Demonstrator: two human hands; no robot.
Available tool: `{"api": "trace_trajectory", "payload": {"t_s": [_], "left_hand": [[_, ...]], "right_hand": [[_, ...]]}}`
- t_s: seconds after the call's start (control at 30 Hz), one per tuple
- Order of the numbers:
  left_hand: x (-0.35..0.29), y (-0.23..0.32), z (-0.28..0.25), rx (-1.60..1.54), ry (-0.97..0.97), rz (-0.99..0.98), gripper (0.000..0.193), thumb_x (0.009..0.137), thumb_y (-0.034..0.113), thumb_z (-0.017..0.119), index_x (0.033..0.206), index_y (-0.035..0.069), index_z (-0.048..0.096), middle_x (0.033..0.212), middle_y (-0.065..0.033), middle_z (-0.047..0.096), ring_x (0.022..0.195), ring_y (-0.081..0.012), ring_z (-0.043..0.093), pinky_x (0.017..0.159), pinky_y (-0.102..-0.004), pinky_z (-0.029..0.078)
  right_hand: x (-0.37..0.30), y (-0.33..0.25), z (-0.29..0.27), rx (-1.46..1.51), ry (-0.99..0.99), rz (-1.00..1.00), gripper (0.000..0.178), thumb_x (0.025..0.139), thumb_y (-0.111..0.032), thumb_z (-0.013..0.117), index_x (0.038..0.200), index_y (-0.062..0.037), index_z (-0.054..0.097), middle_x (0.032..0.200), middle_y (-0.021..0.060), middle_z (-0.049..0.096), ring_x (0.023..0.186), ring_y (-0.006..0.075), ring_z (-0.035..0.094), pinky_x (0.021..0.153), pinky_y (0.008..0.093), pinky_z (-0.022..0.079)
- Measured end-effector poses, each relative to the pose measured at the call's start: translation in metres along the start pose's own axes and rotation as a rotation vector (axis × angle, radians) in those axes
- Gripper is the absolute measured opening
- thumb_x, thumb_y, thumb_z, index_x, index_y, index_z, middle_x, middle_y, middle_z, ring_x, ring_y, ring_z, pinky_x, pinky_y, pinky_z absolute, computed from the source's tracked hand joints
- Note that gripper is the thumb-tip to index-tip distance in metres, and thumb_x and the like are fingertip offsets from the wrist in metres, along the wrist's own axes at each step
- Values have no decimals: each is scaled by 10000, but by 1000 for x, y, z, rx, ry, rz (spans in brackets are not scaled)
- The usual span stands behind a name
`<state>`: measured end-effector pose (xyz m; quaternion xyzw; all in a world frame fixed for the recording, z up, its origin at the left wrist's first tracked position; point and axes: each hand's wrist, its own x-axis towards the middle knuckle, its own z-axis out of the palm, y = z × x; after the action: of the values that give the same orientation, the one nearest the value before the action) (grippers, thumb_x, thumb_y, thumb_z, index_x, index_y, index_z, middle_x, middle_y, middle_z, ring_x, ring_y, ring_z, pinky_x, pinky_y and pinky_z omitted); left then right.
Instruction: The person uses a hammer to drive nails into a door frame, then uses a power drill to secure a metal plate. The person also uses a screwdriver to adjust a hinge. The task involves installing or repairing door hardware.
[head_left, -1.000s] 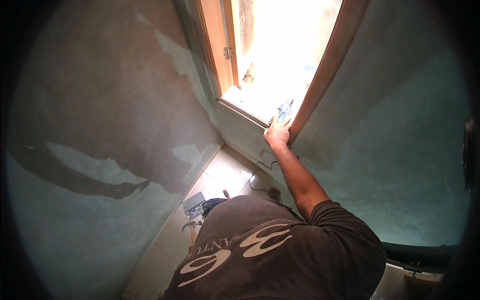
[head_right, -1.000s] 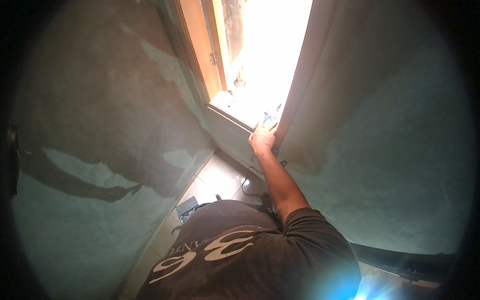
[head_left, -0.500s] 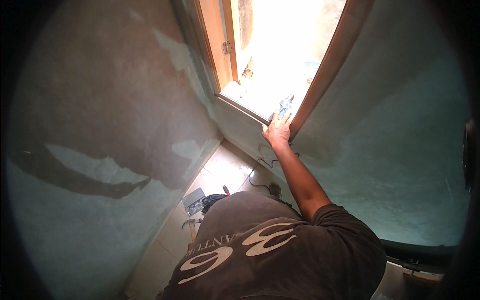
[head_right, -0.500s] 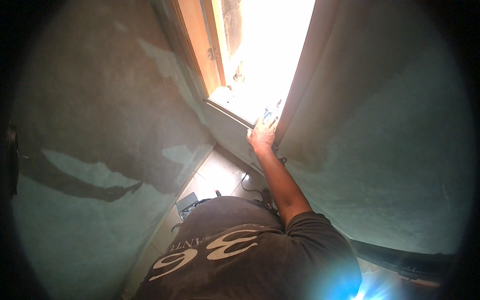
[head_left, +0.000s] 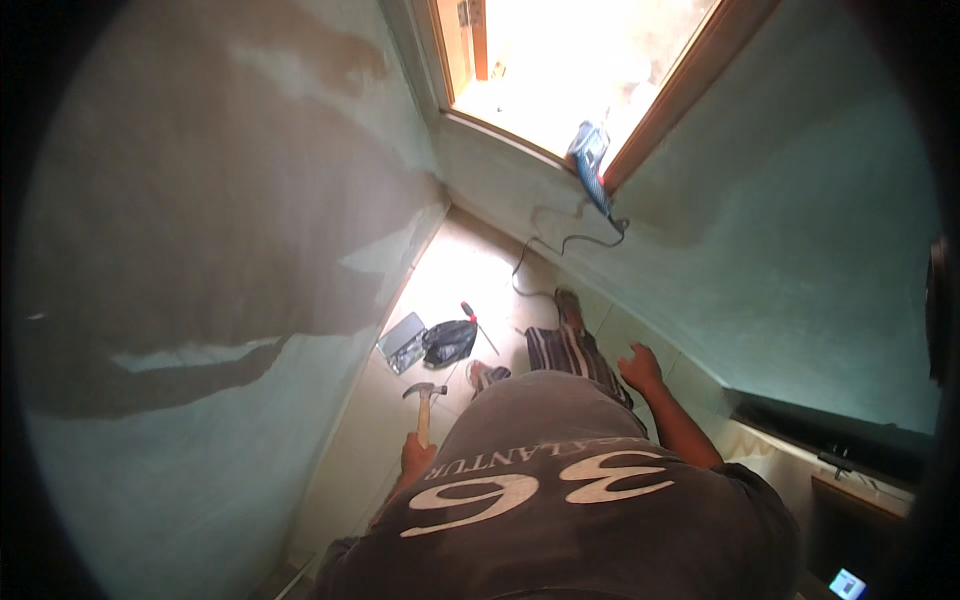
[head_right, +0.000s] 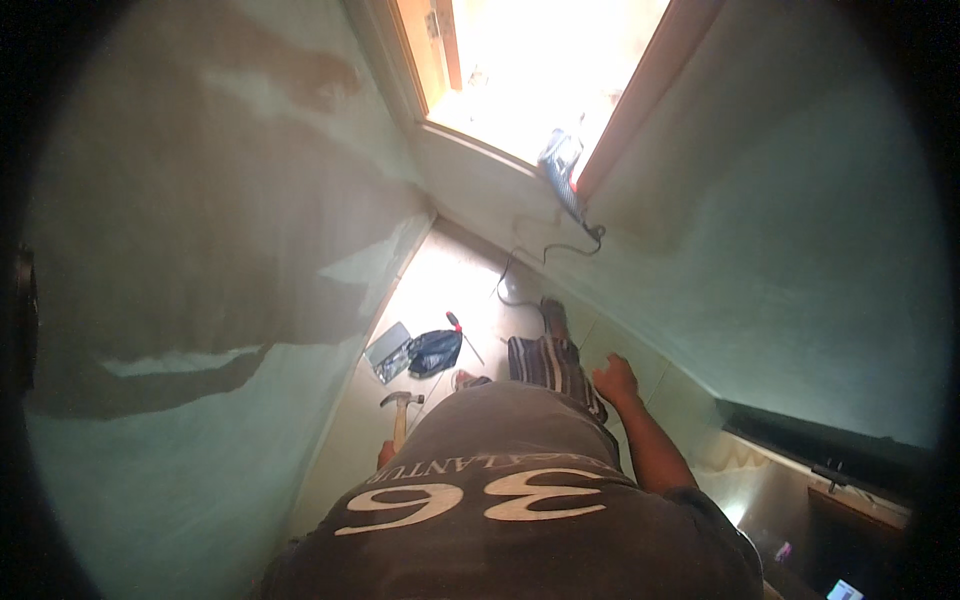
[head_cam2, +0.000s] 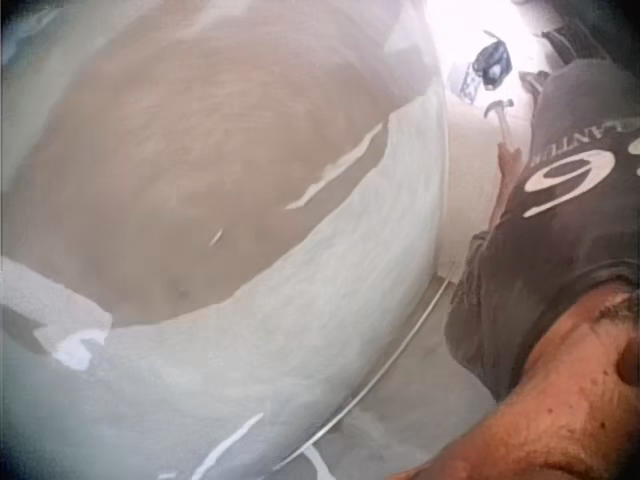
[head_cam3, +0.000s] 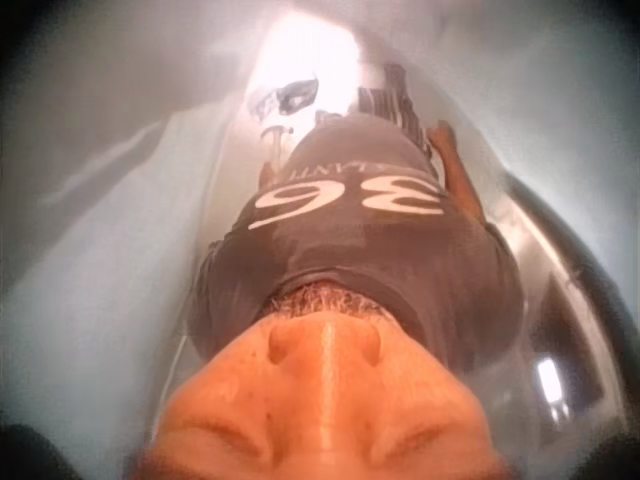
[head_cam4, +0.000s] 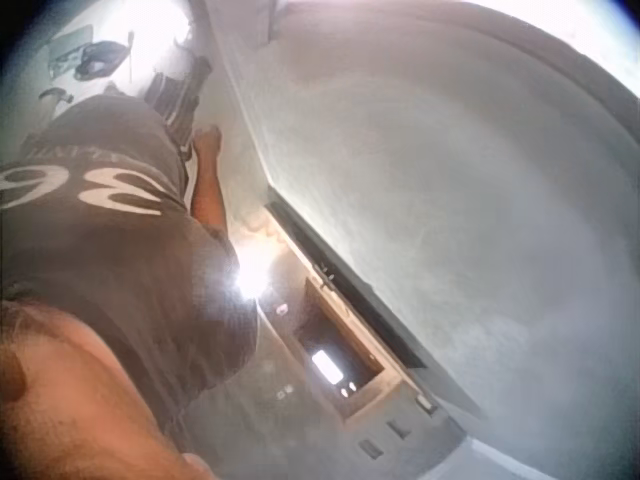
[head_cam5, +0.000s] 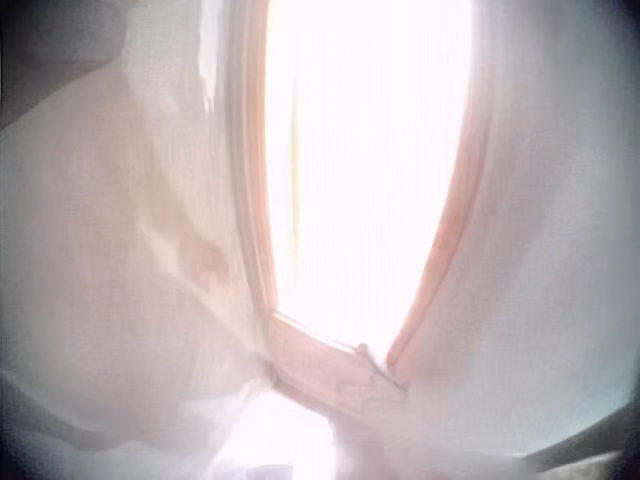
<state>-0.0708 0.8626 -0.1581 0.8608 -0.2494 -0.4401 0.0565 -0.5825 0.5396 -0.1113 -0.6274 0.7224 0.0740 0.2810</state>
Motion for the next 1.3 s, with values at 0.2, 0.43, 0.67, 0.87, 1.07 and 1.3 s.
{"api": "trace_trajectory", "payload": {"t_s": [0.2,0.43,0.67,0.87,1.07,1.3], "left_hand": [[2,-22,-58,371,-68,115,539,808,262,758,1223,-34,583,1096,-285,736,1045,-465,729,913,-560,573],[6,24,-65,611,-186,86,565,814,268,797,1231,-45,580,1141,-286,729,1075,-452,728,912,-550,577],[3,160,0,857,-214,335,491,810,258,842,1143,-35,630,1073,-274,736,1036,-432,731,881,-528,579],[-38,339,124,1083,-259,556,486,802,268,856,1125,-28,646,1043,-259,734,1002,-401,726,851,-513,574],[-107,491,231,1260,-279,793,481,795,279,870,1107,-22,662,1013,-243,732,969,-370,722,821,-499,569],[-152,613,357,1513,-343,1029,475,786,291,887,1086,-14,680,979,-225,730,930,-334,716,786,-482,563]], "right_hand": [[-123,125,63,-55,-258,247,473,831,-331,707,1138,28,727,1213,284,717,1173,450,687,1016,512,553],[-182,228,129,199,-83,287,332,825,-281,732,843,50,717,780,222,710,629,368,724,576,514,597],[-246,282,117,536,-7,491,483,823,-378,697,1035,54,746,1113,305,729,1084,480,701,950,542,555],[-327,463,189,576,57,704,448,875,-343,667,1128,19,745,1130,263,749,1026,461,734,899,515,600],[-451,547,180,824,44,1153,356,979,-249,614,1171,27,734,964,220,778,912,347,786,679,452,664],[-504,517,241,1420,355,1530,302,1009,-271,634,1064,9,732,955,205,765,871,361,771,698,513,648]]}}
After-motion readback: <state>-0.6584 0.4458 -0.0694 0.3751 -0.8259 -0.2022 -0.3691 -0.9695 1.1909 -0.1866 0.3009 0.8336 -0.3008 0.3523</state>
